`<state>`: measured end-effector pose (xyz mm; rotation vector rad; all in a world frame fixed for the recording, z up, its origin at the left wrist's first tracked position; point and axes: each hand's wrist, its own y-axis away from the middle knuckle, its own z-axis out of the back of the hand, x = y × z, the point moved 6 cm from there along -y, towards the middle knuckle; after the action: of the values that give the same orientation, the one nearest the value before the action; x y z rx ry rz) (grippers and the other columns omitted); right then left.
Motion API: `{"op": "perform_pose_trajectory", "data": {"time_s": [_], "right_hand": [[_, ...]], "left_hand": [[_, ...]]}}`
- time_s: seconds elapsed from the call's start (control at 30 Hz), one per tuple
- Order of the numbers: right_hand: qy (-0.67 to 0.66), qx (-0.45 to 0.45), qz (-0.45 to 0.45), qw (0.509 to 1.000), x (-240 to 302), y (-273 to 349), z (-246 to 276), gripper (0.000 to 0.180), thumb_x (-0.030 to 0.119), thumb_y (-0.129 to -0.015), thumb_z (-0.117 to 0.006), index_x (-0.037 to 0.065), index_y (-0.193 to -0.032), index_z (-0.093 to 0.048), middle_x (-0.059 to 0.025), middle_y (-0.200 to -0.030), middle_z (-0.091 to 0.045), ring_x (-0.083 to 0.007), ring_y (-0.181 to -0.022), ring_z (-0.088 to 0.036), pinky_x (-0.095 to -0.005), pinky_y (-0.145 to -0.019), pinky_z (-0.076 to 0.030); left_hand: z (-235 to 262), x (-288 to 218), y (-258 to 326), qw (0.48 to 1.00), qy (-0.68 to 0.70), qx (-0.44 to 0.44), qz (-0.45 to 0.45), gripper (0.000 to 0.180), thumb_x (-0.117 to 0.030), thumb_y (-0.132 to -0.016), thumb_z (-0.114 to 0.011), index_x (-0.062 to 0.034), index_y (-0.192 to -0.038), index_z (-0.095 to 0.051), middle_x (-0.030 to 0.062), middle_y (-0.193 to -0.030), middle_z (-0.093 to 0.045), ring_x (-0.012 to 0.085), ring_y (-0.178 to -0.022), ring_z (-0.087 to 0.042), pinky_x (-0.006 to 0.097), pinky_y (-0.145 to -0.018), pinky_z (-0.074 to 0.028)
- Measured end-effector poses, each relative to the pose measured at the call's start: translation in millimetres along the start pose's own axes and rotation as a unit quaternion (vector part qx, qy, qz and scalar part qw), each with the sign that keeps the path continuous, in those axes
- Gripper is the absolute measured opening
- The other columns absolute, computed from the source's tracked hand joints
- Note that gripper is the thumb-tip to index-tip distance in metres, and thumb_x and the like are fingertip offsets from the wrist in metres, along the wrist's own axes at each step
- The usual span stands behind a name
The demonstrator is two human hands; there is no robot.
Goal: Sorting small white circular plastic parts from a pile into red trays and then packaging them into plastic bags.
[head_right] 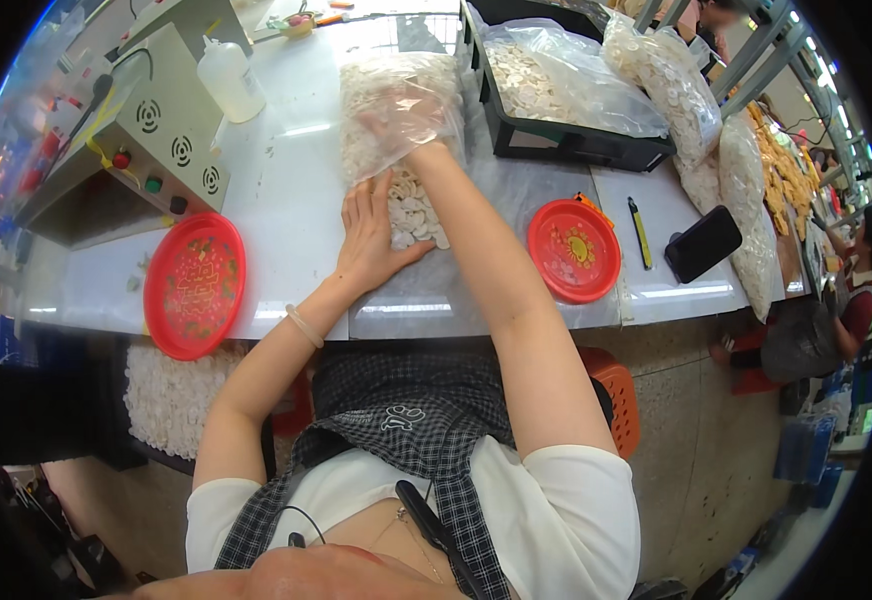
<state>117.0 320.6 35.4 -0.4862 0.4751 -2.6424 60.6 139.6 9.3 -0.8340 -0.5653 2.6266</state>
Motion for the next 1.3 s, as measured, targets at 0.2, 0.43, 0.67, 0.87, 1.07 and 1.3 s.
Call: {"op": "perform_pose_trajectory", "data": {"time_s": [0.2,0.43,0.67,0.87,1.07,1.3], "right_hand": [[-0.005,0.025,-0.018,1.0,31,51,23,0.058,0.055,-0.087,-0.052,0.024,-0.136,-0.051,-0.0173,-0.136,-0.051,-0.0386,-0.127,-0.042,-0.0512,-0.108,-0.028],[-0.074,0.019,0.139,0.987,34,113,42,0.042,0.026,-0.094,-0.048,0.011,-0.133,-0.051,-0.0179,-0.13,-0.053,-0.0387,-0.12,-0.048,-0.0487,-0.105,-0.033],[-0.085,-0.064,0.184,0.977,28,179,99,0.043,0.02,-0.089,-0.06,0.008,-0.13,-0.052,-0.0175,-0.135,-0.05,-0.0357,-0.124,-0.047,-0.0451,-0.105,-0.035],[-0.182,-0.056,-0.013,0.982,-37,170,93,0.051,0.025,-0.093,-0.057,0.003,-0.137,-0.044,-0.0235,-0.14,-0.044,-0.0379,-0.133,-0.039,-0.0417,-0.109,-0.031],[-0.197,0.036,0.009,0.98,-47,143,49,0.06,0.029,-0.097,-0.05,-0.006,-0.142,-0.032,-0.0291,-0.146,-0.034,-0.0385,-0.138,-0.032,-0.0387,-0.113,-0.026],[-0.161,0.025,0.011,0.987,-39,129,49,0.057,0.029,-0.095,-0.055,-0.001,-0.14,-0.038,-0.0285,-0.144,-0.037,-0.0406,-0.136,-0.034,-0.0424,-0.109,-0.03]], "left_hand": [[3,14,4,0.999,0.003,-0.014,0.051,0.122,-0.048,-0.058,-0.084,0.0017,-0.145,-0.014,0.0273,-0.138,-0.026,0.0443,-0.131,-0.02,0.057,-0.11,-0.01],[11,3,12,0.999,-0.007,-0.027,0.035,0.124,-0.051,-0.056,-0.085,0.0016,-0.144,-0.015,0.0257,-0.139,-0.025,0.0433,-0.133,-0.02,0.057,-0.109,-0.01],[30,-13,22,0.998,-0.041,-0.054,-0.009,0.121,-0.054,-0.061,-0.082,-0.0003,-0.146,-0.016,0.0257,-0.145,-0.022,0.0408,-0.138,-0.016,0.056,-0.11,-0.012],[32,20,14,0.994,-0.032,-0.063,0.082,0.123,-0.056,-0.064,-0.08,0.0038,-0.146,-0.011,0.0324,-0.145,-0.017,0.0445,-0.139,-0.014,0.055,-0.112,-0.015],[2,30,-9,0.995,-0.006,0.076,0.057,0.133,-0.065,-0.063,-0.076,0.0098,-0.146,-0.003,0.0434,-0.145,-0.009,0.0515,-0.14,-0.008,0.052,-0.114,-0.014],[5,35,-21,0.992,-0.071,0.04,0.096,0.116,-0.064,-0.07,-0.072,0.0008,-0.149,-0.014,0.0365,-0.148,-0.013,0.0477,-0.141,-0.011,0.067,-0.107,-0.009]]}}
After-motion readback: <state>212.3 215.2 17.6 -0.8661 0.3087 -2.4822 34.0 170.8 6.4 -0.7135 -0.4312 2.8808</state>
